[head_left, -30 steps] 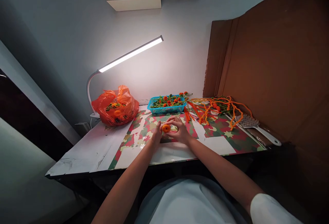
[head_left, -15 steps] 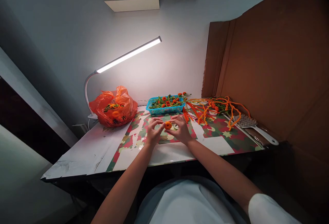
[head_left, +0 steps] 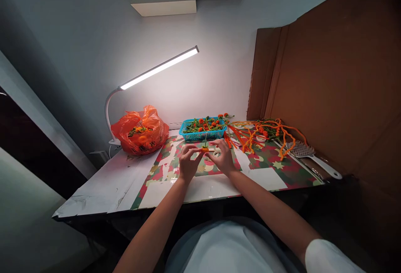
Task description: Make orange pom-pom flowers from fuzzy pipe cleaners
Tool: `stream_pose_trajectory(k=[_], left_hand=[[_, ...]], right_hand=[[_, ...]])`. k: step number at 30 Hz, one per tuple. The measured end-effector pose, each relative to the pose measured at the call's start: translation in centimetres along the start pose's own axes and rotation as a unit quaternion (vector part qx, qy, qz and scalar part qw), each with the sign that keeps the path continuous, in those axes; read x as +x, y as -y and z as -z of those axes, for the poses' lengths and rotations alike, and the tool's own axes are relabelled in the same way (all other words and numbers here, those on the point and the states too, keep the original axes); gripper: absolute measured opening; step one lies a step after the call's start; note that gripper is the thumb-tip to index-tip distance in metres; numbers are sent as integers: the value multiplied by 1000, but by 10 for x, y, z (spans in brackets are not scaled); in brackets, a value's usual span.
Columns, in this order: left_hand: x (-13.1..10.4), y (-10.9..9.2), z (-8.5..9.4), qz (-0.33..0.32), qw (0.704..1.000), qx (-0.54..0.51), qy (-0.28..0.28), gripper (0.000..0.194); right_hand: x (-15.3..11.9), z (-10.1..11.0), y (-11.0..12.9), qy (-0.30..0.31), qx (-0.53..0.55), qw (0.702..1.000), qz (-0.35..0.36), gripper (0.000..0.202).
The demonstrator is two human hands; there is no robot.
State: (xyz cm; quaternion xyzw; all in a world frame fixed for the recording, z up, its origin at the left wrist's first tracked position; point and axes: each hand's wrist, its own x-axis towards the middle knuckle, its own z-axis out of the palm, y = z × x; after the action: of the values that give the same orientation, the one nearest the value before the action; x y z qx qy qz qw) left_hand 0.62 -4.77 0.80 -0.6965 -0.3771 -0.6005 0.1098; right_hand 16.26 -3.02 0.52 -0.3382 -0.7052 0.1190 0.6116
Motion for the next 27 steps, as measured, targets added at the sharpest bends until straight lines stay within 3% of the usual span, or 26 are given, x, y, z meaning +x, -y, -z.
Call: stream_pose_trajectory(k=[5,10,13,19,27], left_hand=[[-2,2,-2,26,996,-84,23,6],[-6,1,-5,133,978,-160,10,16],[-5,-1,-6,174,963,-203,9,24],[-2,0,-7,262,917,-292,70,28],[-4,3,-9,289,895,-333,72,30]], right_hand=[[-2,-7,-6,65,196,969,-135,31],[-2,-11,-10,89,343,907,-229,36],[-1,-11,-8,86,374,889,-249,37],[1,-9,-6,77,393,877,-265,37],[2,-8,-9,72,387,869,-299,38]])
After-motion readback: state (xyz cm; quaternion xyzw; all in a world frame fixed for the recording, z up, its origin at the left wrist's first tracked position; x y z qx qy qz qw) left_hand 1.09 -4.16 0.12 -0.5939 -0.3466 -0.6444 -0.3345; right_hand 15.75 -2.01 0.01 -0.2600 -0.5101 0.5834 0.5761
